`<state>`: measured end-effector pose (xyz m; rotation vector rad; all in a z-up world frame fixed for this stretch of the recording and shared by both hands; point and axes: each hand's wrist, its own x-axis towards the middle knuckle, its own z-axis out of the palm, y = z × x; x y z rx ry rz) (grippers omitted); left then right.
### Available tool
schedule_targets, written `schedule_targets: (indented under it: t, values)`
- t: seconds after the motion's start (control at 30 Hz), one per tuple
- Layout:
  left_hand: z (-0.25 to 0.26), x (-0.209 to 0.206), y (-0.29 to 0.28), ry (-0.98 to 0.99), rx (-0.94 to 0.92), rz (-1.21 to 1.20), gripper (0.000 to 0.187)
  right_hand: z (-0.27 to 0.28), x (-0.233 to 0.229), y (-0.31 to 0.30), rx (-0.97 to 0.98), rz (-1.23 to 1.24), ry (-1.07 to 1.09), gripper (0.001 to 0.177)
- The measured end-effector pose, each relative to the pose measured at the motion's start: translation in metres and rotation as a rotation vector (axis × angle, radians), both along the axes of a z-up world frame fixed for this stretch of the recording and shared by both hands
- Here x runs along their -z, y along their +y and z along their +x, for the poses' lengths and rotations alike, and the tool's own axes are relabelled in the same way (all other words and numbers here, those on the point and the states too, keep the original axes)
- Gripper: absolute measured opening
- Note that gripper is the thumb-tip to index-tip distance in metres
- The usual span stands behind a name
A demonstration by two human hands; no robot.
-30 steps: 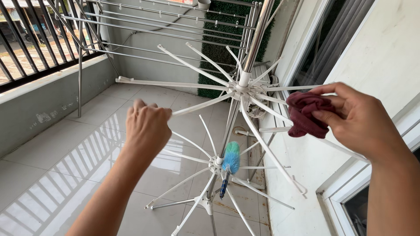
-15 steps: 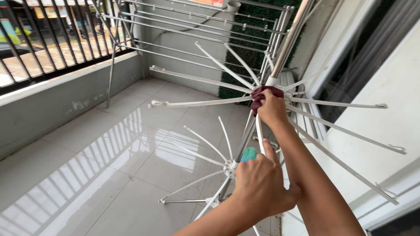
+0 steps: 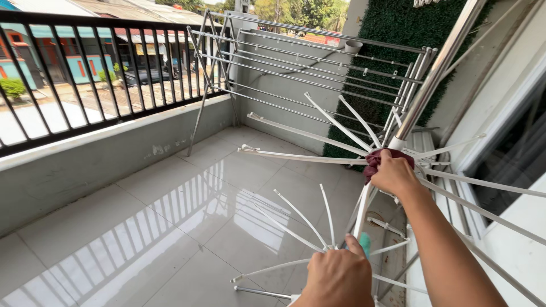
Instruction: The person wipes the central hub and arms of a tiered drying rack with a cloth, then uses a duster to clean a separate hanging rack with clips.
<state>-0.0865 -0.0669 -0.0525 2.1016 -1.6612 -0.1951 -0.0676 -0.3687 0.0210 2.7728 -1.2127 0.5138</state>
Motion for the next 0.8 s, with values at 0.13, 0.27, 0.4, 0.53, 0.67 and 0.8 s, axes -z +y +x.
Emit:
schedule_targets:
  t: [0.13, 0.27, 0.4, 0.53, 0.67, 0.8]
  values:
    - [0.003, 0.017, -0.003, -0.077, -0.052, -0.054, 0.063, -0.004, -0.001, 0.029, -0.071, 0.0, -0.023, 0.045]
    - [0.014, 0.012, 0.01, -0.055, -0.018, -0.143, 0.081, -0.001, 0.009, 0.059, -0.095, -0.025, -0.026, 0.038]
    - [0.013, 0.005, 0.018, -0.017, -0.006, -0.105, 0.08, -0.005, 0.016, 0.049, -0.005, 0.092, -0.174, 0.059]
    - [0.013, 0.028, -0.009, -0.059, 0.006, -0.228, 0.058, -0.003, 0.033, -0.012, 0.021, 0.014, -0.087, 0.064]
    - [0.003, 0.068, -0.071, 0.11, -0.442, -0.511, 0.046, 0.012, 0.057, -0.103, 0.065, -0.121, -0.019, 0.074]
    - [0.032, 0.085, -0.103, 0.143, -0.352, -0.596, 0.043, 0.053, 0.102, -0.158, -0.042, -0.093, -0.16, 0.058]
